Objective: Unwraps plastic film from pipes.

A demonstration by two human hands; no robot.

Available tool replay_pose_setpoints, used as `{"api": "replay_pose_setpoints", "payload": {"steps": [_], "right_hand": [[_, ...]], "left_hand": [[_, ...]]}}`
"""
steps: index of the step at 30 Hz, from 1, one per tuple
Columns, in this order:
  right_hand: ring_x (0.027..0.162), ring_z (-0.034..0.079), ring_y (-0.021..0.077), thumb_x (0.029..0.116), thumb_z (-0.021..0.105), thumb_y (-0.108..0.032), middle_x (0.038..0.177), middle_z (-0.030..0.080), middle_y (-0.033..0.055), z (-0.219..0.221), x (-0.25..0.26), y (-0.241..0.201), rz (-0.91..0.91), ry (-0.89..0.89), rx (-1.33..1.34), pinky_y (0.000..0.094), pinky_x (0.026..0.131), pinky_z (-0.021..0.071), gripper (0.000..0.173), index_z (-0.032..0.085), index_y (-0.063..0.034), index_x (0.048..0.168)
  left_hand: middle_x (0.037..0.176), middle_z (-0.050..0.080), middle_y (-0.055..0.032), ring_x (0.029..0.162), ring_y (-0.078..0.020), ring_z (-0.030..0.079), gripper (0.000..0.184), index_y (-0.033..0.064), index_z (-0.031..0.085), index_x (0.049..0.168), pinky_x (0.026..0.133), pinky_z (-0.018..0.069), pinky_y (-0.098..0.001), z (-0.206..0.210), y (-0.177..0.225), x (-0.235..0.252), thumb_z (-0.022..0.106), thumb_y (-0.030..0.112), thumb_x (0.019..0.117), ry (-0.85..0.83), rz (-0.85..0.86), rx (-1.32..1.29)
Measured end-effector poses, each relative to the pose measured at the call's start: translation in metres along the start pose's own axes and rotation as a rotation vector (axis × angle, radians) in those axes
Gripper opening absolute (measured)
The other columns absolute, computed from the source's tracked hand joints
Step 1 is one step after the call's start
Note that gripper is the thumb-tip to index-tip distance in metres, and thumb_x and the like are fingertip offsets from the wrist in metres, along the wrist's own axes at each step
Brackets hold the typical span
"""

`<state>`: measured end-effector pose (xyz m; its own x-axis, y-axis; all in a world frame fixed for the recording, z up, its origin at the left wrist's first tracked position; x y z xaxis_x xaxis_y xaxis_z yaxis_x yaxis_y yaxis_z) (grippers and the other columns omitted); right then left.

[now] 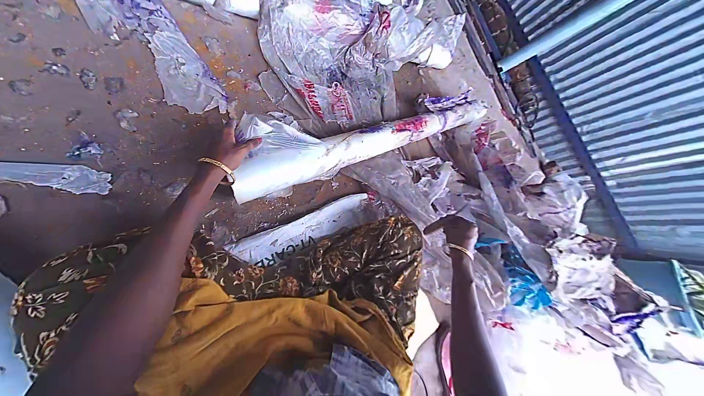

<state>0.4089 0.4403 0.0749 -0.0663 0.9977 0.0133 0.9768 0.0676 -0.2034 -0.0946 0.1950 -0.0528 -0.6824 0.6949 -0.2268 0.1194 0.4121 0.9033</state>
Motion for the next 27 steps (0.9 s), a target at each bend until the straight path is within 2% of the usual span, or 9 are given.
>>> {"api": "replay_pose_setpoints", "payload": {"steps": [5, 7, 9, 10, 15, 18, 20, 23, 27], "right_hand": [[0.111, 0.065, 0.0484, 0.1040, 0.058, -0.014, 0.115, 0.069, 0.0308, 0.018, -0.028, 0.070, -0.018, -0.182, 0.015, 0.0667, 0.099, 0.0453, 0.028, 0.069, 0.0063, 0.120], [0.081, 0.070, 0.0433, 0.0973, 0.066, -0.025, 0.089, 0.073, 0.0252, 0.044, -0.044, 0.115, -0.191, -0.042, -0.032, 0.0655, 0.073, 0.0530, 0.027, 0.076, 0.0005, 0.098], [0.112, 0.065, 0.0425, 0.1012, 0.063, -0.021, 0.115, 0.069, 0.0263, 0.056, -0.063, 0.124, 0.061, -0.569, -0.155, 0.0620, 0.100, 0.0455, 0.028, 0.072, 0.0015, 0.114], [0.117, 0.062, 0.0445, 0.1007, 0.064, -0.017, 0.120, 0.067, 0.0289, 0.060, -0.077, 0.124, 0.103, -0.692, -0.218, 0.0628, 0.103, 0.0428, 0.028, 0.070, 0.0050, 0.116], [0.127, 0.057, 0.0483, 0.1002, 0.067, -0.026, 0.129, 0.062, 0.0348, 0.084, -0.110, 0.160, 0.166, -0.778, -0.399, 0.0611, 0.108, 0.0409, 0.045, 0.064, 0.0119, 0.125], [0.132, 0.053, 0.0436, 0.1080, 0.052, -0.029, 0.137, 0.056, 0.0351, 0.049, -0.098, 0.123, 0.257, -0.633, -0.376, 0.0544, 0.112, 0.0369, 0.050, 0.058, 0.0151, 0.130], [0.116, 0.063, 0.0371, 0.1084, 0.046, -0.025, 0.126, 0.064, 0.0302, 0.029, -0.073, 0.090, 0.262, -0.395, -0.251, 0.0529, 0.103, 0.0428, 0.043, 0.064, 0.0124, 0.121], [0.096, 0.069, 0.0467, 0.1040, 0.055, -0.017, 0.101, 0.071, 0.0321, 0.007, -0.056, 0.004, -0.051, -0.161, -0.027, 0.0670, 0.089, 0.0455, 0.033, 0.071, 0.0117, 0.101], [0.096, 0.071, 0.0439, 0.1006, 0.055, -0.003, 0.107, 0.071, 0.0303, 0.032, -0.085, -0.133, -0.536, -0.240, 0.189, 0.0591, 0.089, 0.0527, 0.025, 0.070, 0.0098, 0.115]], "left_hand": [[0.147, 0.047, -0.0344, 0.141, -0.0428, 0.044, 0.058, -0.0079, 0.041, 0.149, 0.117, 0.0299, -0.0578, -0.005, 0.010, -0.014, 0.061, 0.023, 0.1037, -0.013, 0.019, 0.117], [0.151, 0.045, -0.0302, 0.143, -0.0354, 0.043, 0.058, -0.0044, 0.040, 0.151, 0.119, 0.0300, -0.0511, -0.004, 0.007, -0.012, 0.060, 0.021, 0.1037, -0.030, 0.045, 0.119], [0.153, 0.043, -0.0282, 0.144, -0.0310, 0.042, 0.058, -0.0031, 0.037, 0.153, 0.120, 0.0302, -0.0461, -0.003, 0.004, -0.009, 0.060, 0.018, 0.1030, -0.035, 0.067, 0.082], [0.153, 0.043, -0.0276, 0.144, -0.0311, 0.043, 0.060, -0.0018, 0.036, 0.154, 0.120, 0.0308, -0.0464, -0.003, 0.003, -0.007, 0.061, 0.019, 0.1027, -0.029, 0.062, 0.076], [0.148, 0.046, -0.0359, 0.140, -0.0450, 0.045, 0.072, -0.0084, 0.036, 0.152, 0.118, 0.0313, -0.0566, -0.014, 0.011, -0.009, 0.073, 0.017, 0.0961, 0.098, 0.052, 0.152], [0.149, 0.045, -0.0339, 0.142, -0.0451, 0.042, 0.079, -0.0084, 0.038, 0.151, 0.118, 0.0299, -0.0577, -0.020, 0.012, -0.009, 0.078, 0.028, 0.0927, 0.155, 0.027, 0.262], [0.150, 0.044, -0.0330, 0.143, -0.0451, 0.042, 0.081, -0.0069, 0.038, 0.152, 0.118, 0.0301, -0.0577, -0.023, 0.016, -0.010, 0.079, 0.031, 0.0917, 0.158, 0.011, 0.286], [0.147, 0.047, -0.0336, 0.139, -0.0466, 0.045, 0.079, -0.0062, 0.041, 0.150, 0.116, 0.0334, -0.0587, -0.023, 0.018, -0.012, 0.080, 0.028, 0.0909, 0.146, 0.014, 0.255], [0.149, 0.048, -0.0317, 0.140, -0.0432, 0.047, 0.083, -0.0041, 0.034, 0.154, 0.117, 0.0353, -0.0554, -0.025, 0.008, -0.007, 0.080, 0.026, 0.0915, 0.077, -0.037, 0.151]]}}
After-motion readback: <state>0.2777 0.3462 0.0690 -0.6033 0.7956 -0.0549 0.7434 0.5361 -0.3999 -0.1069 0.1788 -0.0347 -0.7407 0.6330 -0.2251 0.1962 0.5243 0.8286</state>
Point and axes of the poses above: each hand's wrist, its own x-axis towards the middle knuckle, its own z-axis out of the palm, y = z × x, the point moved 7 cm from there along x, towards the middle knuckle
